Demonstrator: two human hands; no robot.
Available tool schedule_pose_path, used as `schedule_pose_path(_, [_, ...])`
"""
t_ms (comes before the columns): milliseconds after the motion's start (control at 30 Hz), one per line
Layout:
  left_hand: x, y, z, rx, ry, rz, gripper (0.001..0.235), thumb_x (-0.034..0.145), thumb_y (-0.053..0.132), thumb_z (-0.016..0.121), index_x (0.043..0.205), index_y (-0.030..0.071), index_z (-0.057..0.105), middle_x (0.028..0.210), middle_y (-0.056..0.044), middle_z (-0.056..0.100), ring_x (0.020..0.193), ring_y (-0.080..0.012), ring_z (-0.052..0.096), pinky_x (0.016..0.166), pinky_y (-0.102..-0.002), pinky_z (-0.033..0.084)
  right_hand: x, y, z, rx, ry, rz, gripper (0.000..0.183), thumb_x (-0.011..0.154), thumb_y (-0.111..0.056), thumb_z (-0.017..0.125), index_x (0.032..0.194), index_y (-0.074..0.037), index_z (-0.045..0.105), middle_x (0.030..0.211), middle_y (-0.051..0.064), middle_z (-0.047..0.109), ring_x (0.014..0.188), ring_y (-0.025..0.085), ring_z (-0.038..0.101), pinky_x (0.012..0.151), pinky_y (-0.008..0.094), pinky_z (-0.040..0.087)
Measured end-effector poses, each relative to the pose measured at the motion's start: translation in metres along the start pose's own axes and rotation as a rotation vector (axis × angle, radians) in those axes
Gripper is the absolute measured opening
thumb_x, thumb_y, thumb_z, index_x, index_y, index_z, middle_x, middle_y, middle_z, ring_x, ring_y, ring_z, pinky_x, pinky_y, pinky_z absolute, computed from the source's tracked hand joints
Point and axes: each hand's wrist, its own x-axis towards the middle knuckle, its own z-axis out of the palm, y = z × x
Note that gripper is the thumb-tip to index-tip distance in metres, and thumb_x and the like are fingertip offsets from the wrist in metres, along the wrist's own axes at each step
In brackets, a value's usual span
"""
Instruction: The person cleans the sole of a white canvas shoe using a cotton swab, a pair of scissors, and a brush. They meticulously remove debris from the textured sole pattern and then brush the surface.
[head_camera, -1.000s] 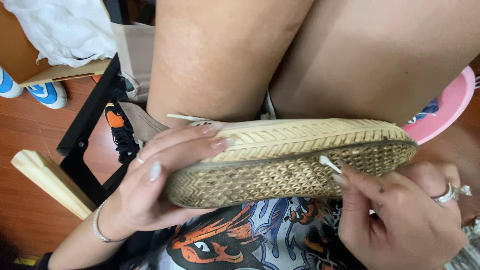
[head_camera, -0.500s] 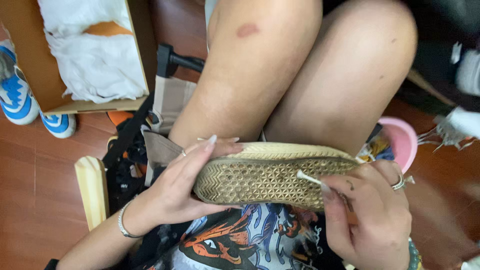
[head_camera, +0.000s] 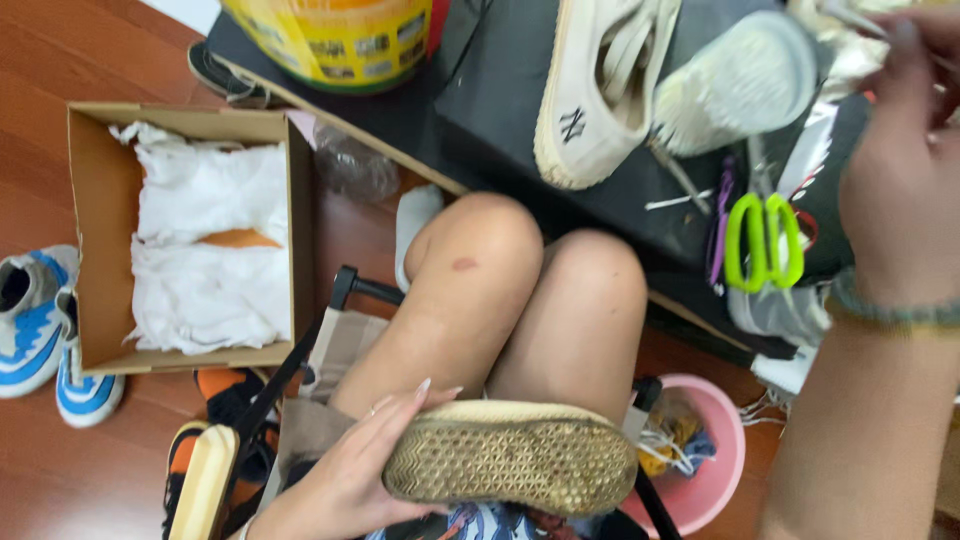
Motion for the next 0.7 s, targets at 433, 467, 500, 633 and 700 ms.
schedule_pose_path(433, [-0.035, -0.080, 0.016, -0.084, -0.172, -0.056, 0.079, 0.103, 0.034, 0.058, 0.164, 0.000, 0.021, 0.156, -0.022, 0.054, 0.143, -0.0392, 0.049, 0.122, -0.052, 0.034, 0.061, 0.057, -0.020, -0.051, 0.148, -0.007, 0.021, 0.121, -0.005, 0.055, 0.102, 0.004, 0.058, 0.092, 0.003, 0.066, 0.082, 0.008, 0.058, 0.076, 0.025, 0.046])
schedule_pose_path(467, [-0.039, -0.087, 0.017, -0.091, -0.207, -0.070, 0.078, 0.103, 0.035, 0.058, 0.163, 0.000, 0.020, 0.156, -0.023, 0.052, 0.142, -0.0400, 0.048, 0.121, -0.053, 0.034, 0.052, 0.058, -0.021, -0.020, 0.156, -0.010, 0.020, 0.120, -0.004, 0.053, 0.103, 0.003, 0.057, 0.094, 0.003, 0.067, 0.085, 0.007, 0.058, 0.080, 0.025, 0.047])
schedule_pose_path(500, [-0.044, -0.093, 0.018, -0.097, -0.242, -0.084, 0.078, 0.103, 0.035, 0.058, 0.162, -0.001, 0.020, 0.156, -0.024, 0.051, 0.141, -0.0409, 0.047, 0.120, -0.053, 0.035, 0.042, 0.058, -0.022, 0.010, 0.164, -0.013, 0.019, 0.120, -0.004, 0.052, 0.103, 0.003, 0.057, 0.096, 0.003, 0.067, 0.088, 0.006, 0.059, 0.084, 0.025, 0.048])
schedule_pose_path(633, [-0.033, -0.119, 0.014, -0.050, -0.379, -0.020, 0.068, 0.110, 0.034, 0.045, 0.163, -0.002, 0.021, 0.160, -0.023, 0.050, 0.147, -0.0378, 0.049, 0.122, -0.052, 0.033, 0.040, 0.072, -0.019, -0.099, 0.161, 0.071, 0.010, 0.116, 0.000, 0.055, 0.107, 0.004, 0.060, 0.092, 0.005, 0.066, 0.084, 0.008, 0.057, 0.078, 0.028, 0.046])
schedule_pose_path(700, [-0.043, -0.124, 0.014, -0.010, -0.414, -0.073, 0.064, 0.113, 0.036, 0.038, 0.163, -0.001, 0.022, 0.159, -0.020, 0.053, 0.145, -0.0329, 0.049, 0.124, -0.048, 0.035, 0.047, 0.097, -0.024, -0.147, 0.173, 0.093, 0.008, 0.114, 0.002, 0.058, 0.107, 0.004, 0.061, 0.089, 0.006, 0.067, 0.083, 0.010, 0.062, 0.075, 0.028, 0.049])
